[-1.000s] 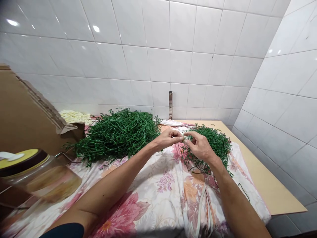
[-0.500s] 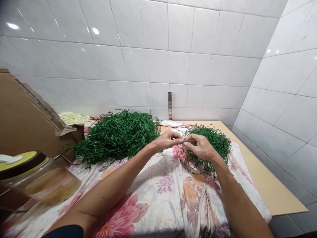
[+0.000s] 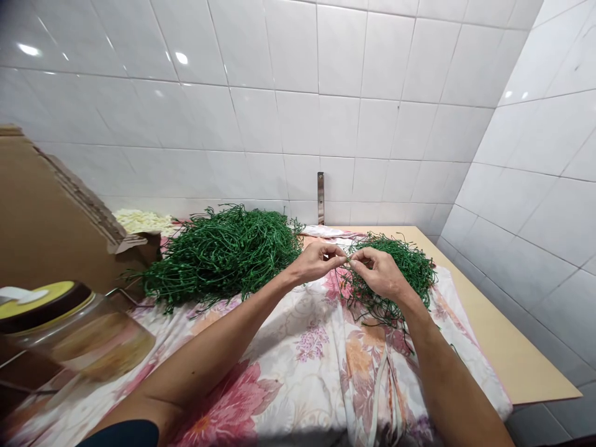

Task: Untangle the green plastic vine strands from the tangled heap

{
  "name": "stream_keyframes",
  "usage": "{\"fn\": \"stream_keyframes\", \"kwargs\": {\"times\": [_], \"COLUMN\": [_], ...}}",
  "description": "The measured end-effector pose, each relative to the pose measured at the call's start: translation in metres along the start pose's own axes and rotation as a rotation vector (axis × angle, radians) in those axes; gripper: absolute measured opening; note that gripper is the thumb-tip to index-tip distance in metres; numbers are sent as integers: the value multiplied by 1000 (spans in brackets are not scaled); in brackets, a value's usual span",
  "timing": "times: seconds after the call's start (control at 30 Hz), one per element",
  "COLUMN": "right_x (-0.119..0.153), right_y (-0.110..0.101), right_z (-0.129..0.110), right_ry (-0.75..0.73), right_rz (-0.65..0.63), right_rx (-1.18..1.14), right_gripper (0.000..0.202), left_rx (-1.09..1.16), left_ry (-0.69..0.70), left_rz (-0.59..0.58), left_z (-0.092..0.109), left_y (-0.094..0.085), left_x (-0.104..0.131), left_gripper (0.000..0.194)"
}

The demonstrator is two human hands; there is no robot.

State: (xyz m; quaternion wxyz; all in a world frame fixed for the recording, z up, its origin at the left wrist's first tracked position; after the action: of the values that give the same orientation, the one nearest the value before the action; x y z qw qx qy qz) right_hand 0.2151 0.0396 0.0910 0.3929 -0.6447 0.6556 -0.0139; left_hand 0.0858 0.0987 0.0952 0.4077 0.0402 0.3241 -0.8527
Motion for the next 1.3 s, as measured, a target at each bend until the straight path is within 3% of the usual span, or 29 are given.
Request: {"fn": "stream_keyframes", "kwargs": {"times": [0.33, 0.53, 0.67, 0.77, 0.83, 0.9, 1.0, 1.1, 1.3], "right_x": [1, 0, 2, 5, 7, 11, 17, 21, 14], "right_y": [4, 10, 17, 11, -4, -22, -48, -66, -66], "right_z": [-7, -10, -24, -37, -38, -32, -22, -13, 6], "right_ry": [-20, -150, -233, -253, -205, -134, -66, -36, -55], "right_rz": [119, 118, 80, 131, 247, 378, 540, 645, 551], "right_rx": [129, 368, 392, 329, 299, 291, 319, 399, 549], "right_gripper": [28, 14, 13, 12, 15, 18, 24, 26, 24], "left_rx": [-32, -379, -523, -329, -128, 70, 288, 372, 403], "left_ry": [-7, 90, 74, -92, -161, -207, -250, -246, -229], "left_rz": [115, 132, 223, 331, 312, 231, 95, 38, 6], "left_z": [1, 8, -6, -35, -50, -58, -58, -49, -38], "left_y": [-2, 5, -4, -29, -35, -30, -12, -2, 4], "left_x": [1, 8, 6, 2, -2, -5, -7, -6, -4], "left_gripper": [21, 16, 13, 17, 20, 24, 28, 27, 27]}}
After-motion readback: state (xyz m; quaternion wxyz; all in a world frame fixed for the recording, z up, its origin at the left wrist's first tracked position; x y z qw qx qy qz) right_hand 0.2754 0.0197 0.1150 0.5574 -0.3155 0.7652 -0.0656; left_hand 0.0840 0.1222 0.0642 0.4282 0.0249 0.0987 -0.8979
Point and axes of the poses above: each hand's wrist, its own x-axis away from the middle knuckle, its own y-axis out of the palm, z = x × y, the point moved 9 cm from there along -x, towards the middle knuckle, and after that the axes turned 4 degrees about -y, right-handed, at the moved point
